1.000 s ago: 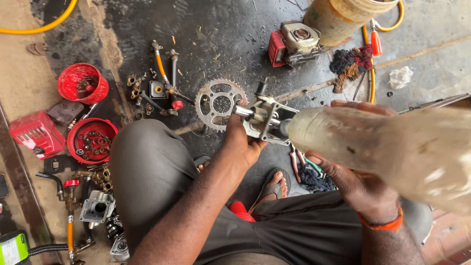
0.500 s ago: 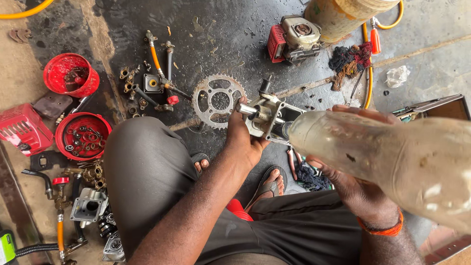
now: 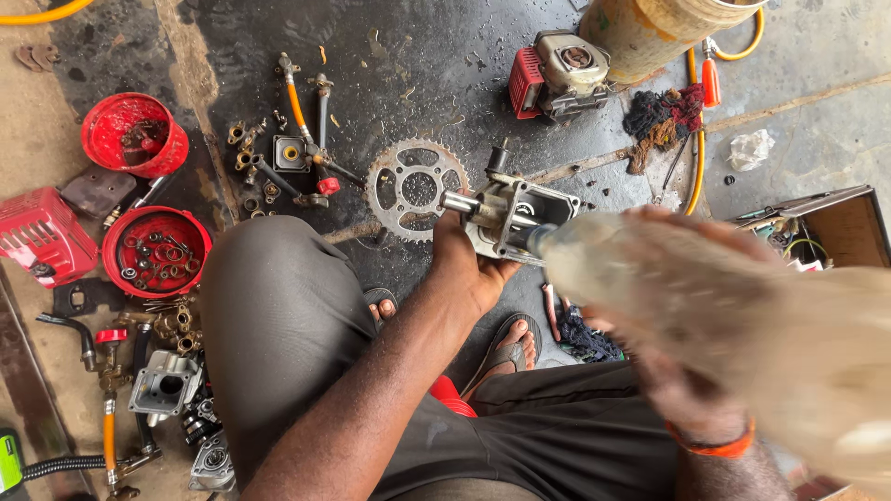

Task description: The person sits on the workshop floor cleaning a metal gearbox housing. They wipe the part with a dark rag, rinse it under a hose, continue wiping its surfaces, and finally pour water over it from a plastic bottle.

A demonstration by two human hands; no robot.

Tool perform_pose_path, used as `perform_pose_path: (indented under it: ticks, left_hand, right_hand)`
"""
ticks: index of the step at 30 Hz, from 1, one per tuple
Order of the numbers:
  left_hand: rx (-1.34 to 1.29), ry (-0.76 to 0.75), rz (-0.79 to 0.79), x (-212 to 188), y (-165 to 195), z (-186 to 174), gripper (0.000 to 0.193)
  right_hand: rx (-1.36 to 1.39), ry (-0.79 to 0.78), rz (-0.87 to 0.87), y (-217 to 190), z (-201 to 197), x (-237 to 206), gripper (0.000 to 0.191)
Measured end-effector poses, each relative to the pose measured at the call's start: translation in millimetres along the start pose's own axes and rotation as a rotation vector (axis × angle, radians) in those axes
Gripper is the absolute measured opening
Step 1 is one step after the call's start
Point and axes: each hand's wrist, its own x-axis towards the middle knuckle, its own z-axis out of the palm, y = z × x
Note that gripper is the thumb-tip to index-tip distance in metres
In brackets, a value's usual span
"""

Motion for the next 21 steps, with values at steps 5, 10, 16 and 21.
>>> perform_pose_path:
  ticks: [5, 10, 16, 21]
  left_hand:
    - [-0.013, -0.021, 0.044, -0.2, 3.3, -0.1, 0.05]
    - [-0.005, -0.001, 0.084, -0.6, 4.4, -3.0, 0.053]
    - [-0.004, -0.022, 0.068, -0.5, 2.9, -2.1, 0.054]
    - [-0.047, -0.083, 0.073, -1.6, 3.1, 0.4, 0.055]
  right_hand:
    - [0.099, -0.048, 0.07, -3.6, -5.2, 5.5, 0.081]
    - [0.671, 0.172, 0.289, -5.9, -5.0, 8.8, 0.078]
    - [0.389, 0.067, 0.21, -10.2, -6.4, 10.0, 0.078]
    - [-0.428, -0.06, 0.04, -14.4, -5.8, 14.7, 0.079]
